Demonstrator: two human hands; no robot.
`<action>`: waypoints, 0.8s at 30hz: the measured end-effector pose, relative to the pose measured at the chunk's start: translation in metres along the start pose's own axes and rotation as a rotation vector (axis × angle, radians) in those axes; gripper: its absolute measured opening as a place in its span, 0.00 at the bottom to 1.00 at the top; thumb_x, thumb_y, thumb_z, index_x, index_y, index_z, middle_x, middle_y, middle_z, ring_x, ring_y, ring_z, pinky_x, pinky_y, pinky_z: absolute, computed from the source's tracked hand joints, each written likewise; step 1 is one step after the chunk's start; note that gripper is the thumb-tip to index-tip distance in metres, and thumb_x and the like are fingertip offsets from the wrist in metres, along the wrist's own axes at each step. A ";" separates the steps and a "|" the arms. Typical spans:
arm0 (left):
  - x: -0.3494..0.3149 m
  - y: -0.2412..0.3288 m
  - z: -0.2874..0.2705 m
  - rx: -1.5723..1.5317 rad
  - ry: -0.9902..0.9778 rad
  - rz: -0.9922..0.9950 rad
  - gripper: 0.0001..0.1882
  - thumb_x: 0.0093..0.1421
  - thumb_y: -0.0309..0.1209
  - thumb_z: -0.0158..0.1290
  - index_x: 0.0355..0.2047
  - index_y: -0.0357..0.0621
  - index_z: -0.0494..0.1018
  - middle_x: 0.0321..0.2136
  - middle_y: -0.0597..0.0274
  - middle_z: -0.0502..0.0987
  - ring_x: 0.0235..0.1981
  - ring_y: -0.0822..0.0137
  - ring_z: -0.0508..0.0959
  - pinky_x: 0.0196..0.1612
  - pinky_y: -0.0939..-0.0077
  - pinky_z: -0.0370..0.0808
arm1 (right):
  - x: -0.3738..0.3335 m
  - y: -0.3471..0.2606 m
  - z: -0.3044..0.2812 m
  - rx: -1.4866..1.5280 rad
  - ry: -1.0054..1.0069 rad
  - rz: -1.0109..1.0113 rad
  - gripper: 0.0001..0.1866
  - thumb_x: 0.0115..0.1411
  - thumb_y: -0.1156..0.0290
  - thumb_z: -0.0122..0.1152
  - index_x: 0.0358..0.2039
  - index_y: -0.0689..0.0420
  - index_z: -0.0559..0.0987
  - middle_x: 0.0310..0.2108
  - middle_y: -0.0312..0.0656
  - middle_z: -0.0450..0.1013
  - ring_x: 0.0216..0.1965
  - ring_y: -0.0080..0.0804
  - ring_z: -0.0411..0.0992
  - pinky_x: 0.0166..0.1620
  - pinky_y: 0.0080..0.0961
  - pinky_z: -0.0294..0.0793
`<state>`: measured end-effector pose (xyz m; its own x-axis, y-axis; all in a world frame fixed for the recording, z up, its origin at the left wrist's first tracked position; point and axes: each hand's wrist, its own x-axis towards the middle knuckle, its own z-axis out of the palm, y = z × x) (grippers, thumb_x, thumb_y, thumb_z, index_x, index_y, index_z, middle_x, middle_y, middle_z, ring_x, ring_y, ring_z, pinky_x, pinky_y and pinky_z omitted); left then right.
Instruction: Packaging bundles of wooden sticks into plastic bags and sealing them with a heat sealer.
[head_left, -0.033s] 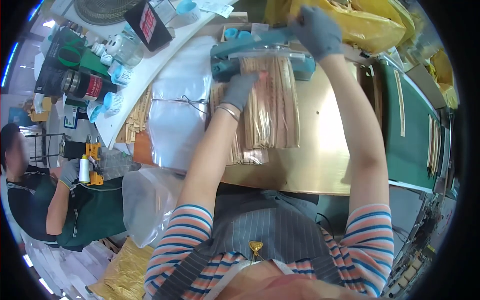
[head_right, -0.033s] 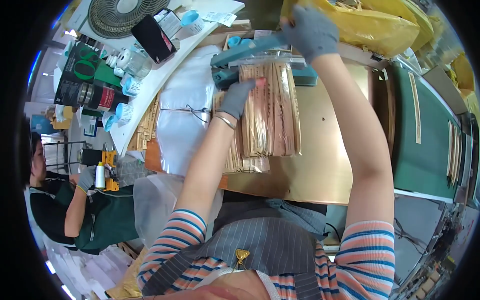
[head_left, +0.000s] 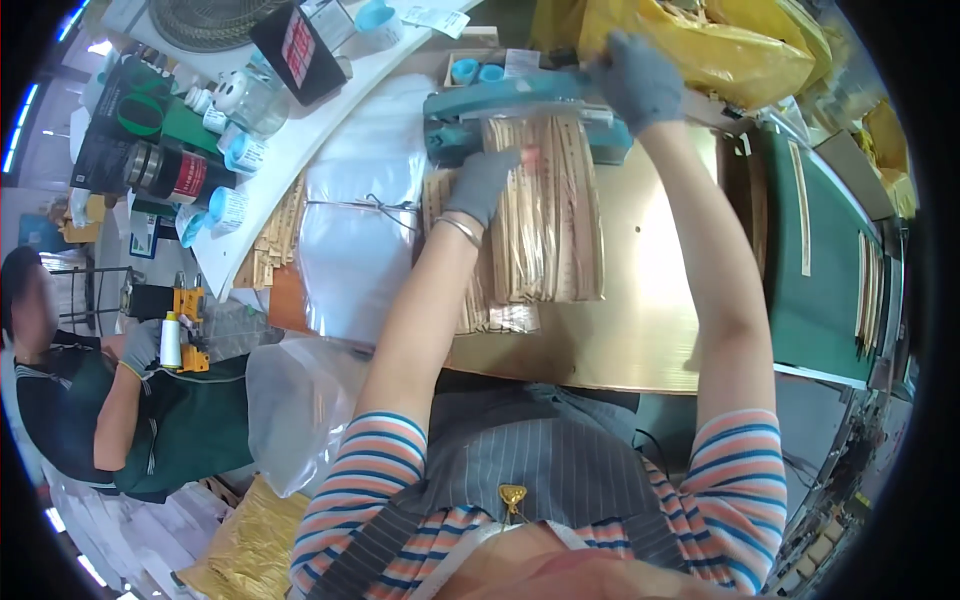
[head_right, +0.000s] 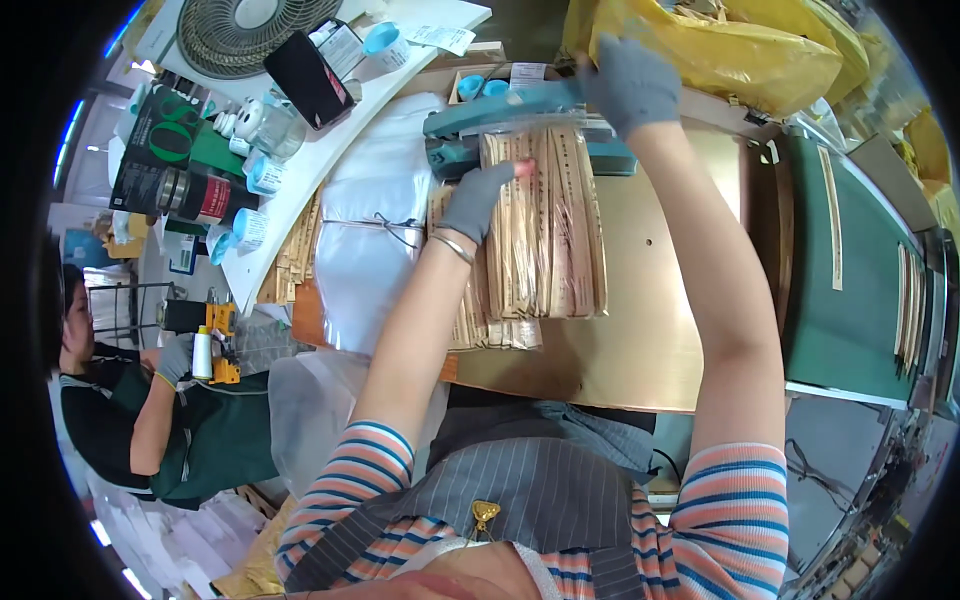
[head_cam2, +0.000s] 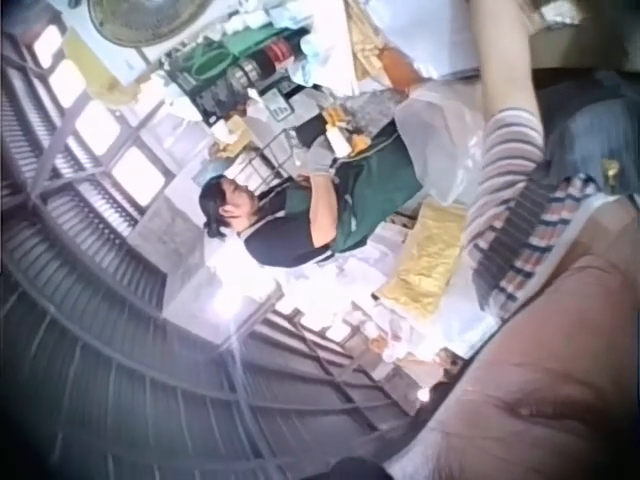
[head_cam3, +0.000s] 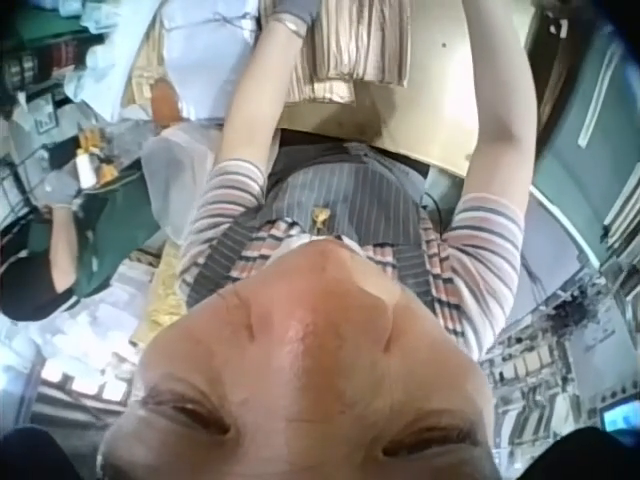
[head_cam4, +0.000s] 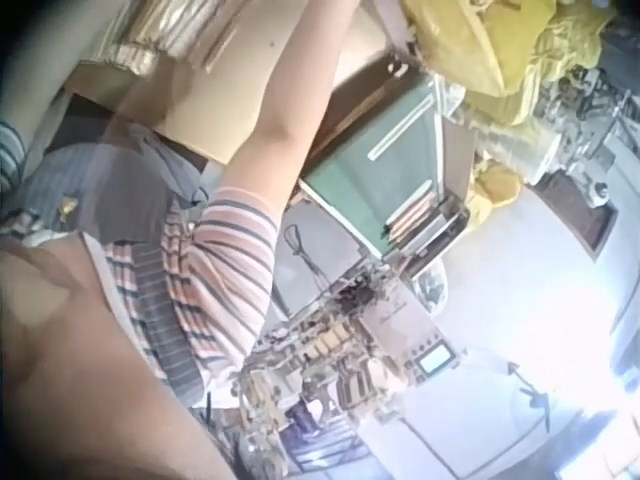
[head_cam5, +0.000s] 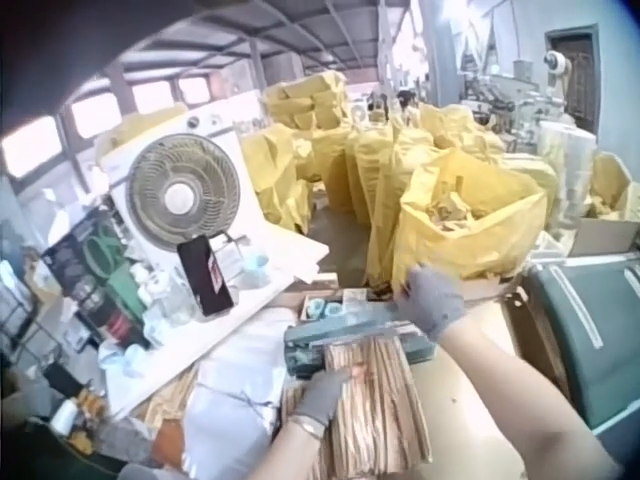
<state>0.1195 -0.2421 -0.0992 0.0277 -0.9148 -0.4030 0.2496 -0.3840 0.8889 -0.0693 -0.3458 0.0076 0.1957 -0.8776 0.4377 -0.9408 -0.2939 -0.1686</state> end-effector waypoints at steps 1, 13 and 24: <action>0.000 -0.002 0.003 0.070 0.014 0.035 0.21 0.47 0.38 0.62 0.38 0.35 0.77 0.37 0.58 0.78 0.35 0.69 0.76 0.42 0.78 0.71 | -0.009 0.013 0.021 0.002 -0.003 0.006 0.14 0.56 0.56 0.53 0.29 0.54 0.75 0.29 0.48 0.73 0.32 0.51 0.73 0.36 0.43 0.71; -0.011 0.004 0.002 0.198 0.043 0.068 0.23 0.47 0.38 0.62 0.39 0.33 0.76 0.35 0.58 0.78 0.34 0.69 0.77 0.42 0.77 0.71 | -0.022 0.026 0.054 0.110 0.030 0.046 0.08 0.54 0.60 0.54 0.26 0.49 0.77 0.30 0.41 0.75 0.33 0.43 0.74 0.35 0.39 0.73; -0.075 0.014 -0.045 0.303 0.058 0.253 0.28 0.50 0.41 0.61 0.45 0.33 0.72 0.32 0.50 0.79 0.37 0.61 0.78 0.45 0.73 0.72 | -0.177 -0.042 0.050 1.182 -0.205 0.314 0.47 0.46 0.54 0.70 0.57 0.69 0.57 0.42 0.48 0.72 0.43 0.36 0.71 0.48 0.29 0.69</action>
<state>0.1641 -0.1736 -0.0660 0.1090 -0.9799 -0.1670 -0.0688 -0.1750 0.9822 -0.0509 -0.1974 -0.1068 0.1464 -0.9835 0.1064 -0.1492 -0.1282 -0.9805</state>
